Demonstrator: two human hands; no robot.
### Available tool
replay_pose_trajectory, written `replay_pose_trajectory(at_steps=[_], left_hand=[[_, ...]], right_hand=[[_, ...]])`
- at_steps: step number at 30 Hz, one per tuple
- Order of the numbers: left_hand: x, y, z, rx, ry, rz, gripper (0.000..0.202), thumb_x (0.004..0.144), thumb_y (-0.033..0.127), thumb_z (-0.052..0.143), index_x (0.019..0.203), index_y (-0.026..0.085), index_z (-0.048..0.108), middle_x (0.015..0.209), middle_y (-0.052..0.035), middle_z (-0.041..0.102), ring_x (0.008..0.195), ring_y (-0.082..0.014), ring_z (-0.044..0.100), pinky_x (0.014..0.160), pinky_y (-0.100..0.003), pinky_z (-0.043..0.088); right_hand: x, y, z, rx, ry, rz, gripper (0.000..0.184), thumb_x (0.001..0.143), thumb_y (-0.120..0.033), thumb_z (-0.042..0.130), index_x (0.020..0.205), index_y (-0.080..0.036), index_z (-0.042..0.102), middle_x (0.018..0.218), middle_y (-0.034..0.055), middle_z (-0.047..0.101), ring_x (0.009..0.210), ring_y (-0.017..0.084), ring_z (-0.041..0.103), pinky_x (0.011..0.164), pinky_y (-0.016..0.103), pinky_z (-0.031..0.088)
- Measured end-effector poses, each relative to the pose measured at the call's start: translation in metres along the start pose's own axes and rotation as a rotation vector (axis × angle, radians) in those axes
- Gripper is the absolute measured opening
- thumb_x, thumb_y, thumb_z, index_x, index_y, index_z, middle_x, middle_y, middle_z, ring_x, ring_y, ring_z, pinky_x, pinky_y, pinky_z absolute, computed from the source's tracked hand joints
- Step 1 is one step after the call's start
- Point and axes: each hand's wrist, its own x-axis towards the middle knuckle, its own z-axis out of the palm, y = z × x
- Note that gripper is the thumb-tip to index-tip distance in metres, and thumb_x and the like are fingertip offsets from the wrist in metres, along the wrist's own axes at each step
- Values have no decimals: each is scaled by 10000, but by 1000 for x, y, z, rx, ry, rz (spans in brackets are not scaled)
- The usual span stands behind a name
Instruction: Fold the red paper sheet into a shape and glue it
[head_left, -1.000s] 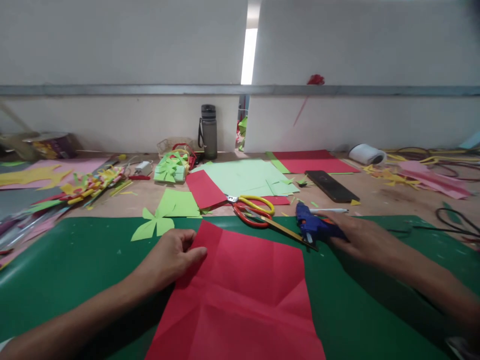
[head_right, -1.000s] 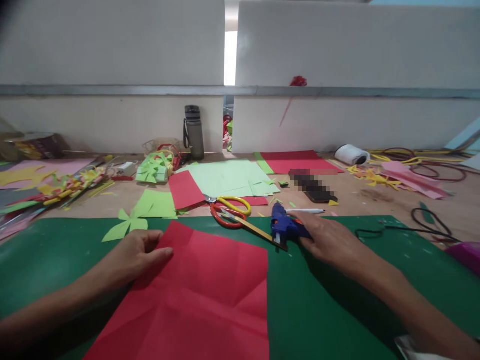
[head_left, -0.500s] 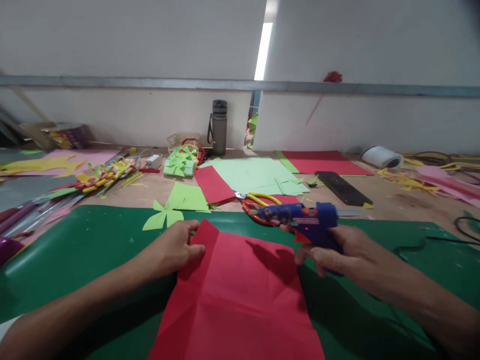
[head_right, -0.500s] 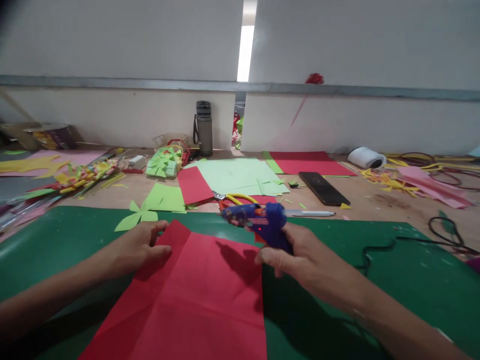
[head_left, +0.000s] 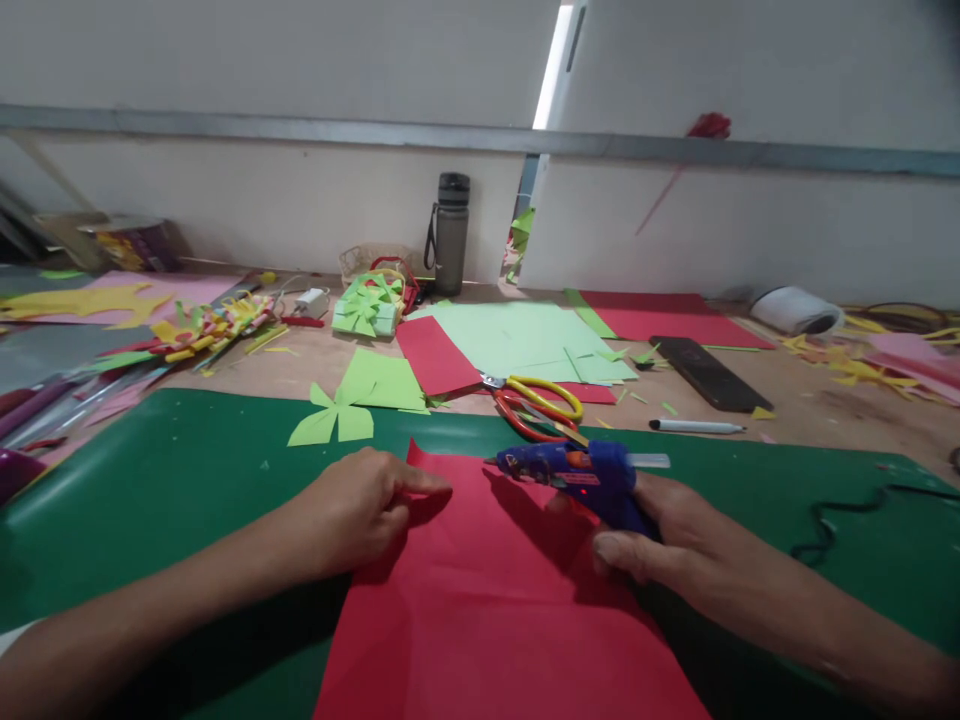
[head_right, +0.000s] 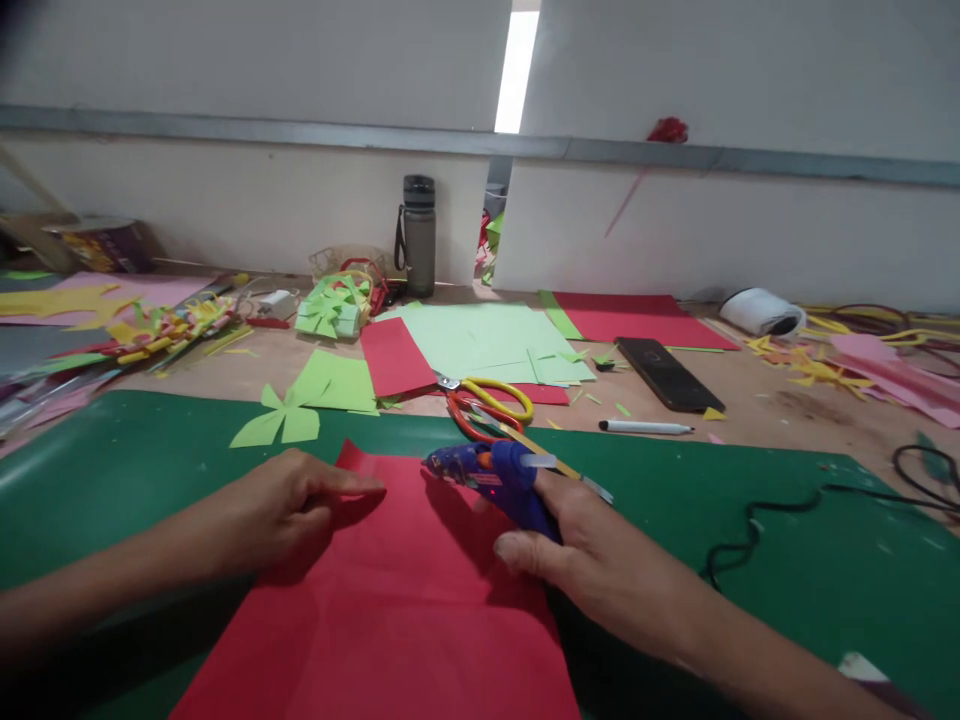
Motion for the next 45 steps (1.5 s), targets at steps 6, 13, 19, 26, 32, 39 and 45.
replay_pose_trajectory(at_steps=[6, 13, 19, 26, 32, 39, 45], left_hand=[[1, 2, -2, 128, -3, -2, 222, 677, 43, 379, 630, 190, 538, 491, 50, 338, 443, -85, 294, 445, -233, 155], [2, 7, -5, 165, 11, 4, 180, 695, 50, 403, 587, 193, 414, 473, 50, 323, 432, -85, 321, 434, -236, 150], [1, 8, -5, 140, -7, -5, 180, 695, 50, 394, 592, 197, 386, 452, 53, 349, 411, -85, 337, 427, -238, 148], [1, 6, -3, 165, 14, 29, 164, 645, 44, 397, 594, 198, 375, 464, 51, 328, 422, -91, 309, 446, -241, 162], [1, 7, -3, 170, 13, 15, 173, 641, 39, 391, 593, 203, 364, 470, 48, 320, 429, -100, 313, 452, -243, 170], [2, -1, 0, 227, 47, 37, 187, 626, 50, 398, 631, 209, 497, 501, 41, 306, 462, -104, 319, 452, -237, 168], [2, 1, -2, 232, 42, 40, 168, 615, 41, 399, 605, 202, 443, 492, 46, 305, 451, -98, 298, 449, -234, 171]], right_hand=[[4, -6, -2, -94, -16, 4, 322, 813, -480, 476, 910, -197, 595, 734, 42, 605, 669, 208, 540, 611, 324, 423], [8, -6, -1, -130, 14, -40, 343, 793, -506, 507, 862, -185, 609, 757, 41, 592, 663, 188, 512, 570, 292, 418], [9, -9, -1, -131, -22, -22, 349, 811, -501, 486, 878, -181, 606, 801, 52, 585, 697, 189, 508, 594, 291, 423], [9, -12, 0, -105, -20, -38, 304, 822, -465, 505, 868, -181, 600, 804, 35, 585, 702, 176, 509, 597, 275, 416], [10, -10, 1, -100, -56, -59, 307, 851, -472, 476, 856, -183, 578, 816, 39, 602, 727, 187, 521, 633, 299, 420], [4, -6, 2, -140, -64, -5, 392, 845, -545, 450, 911, -192, 606, 898, 57, 627, 804, 220, 557, 719, 335, 446], [8, -7, 0, -181, -4, -42, 345, 836, -515, 479, 854, -203, 625, 820, 44, 632, 724, 201, 555, 653, 309, 446]])
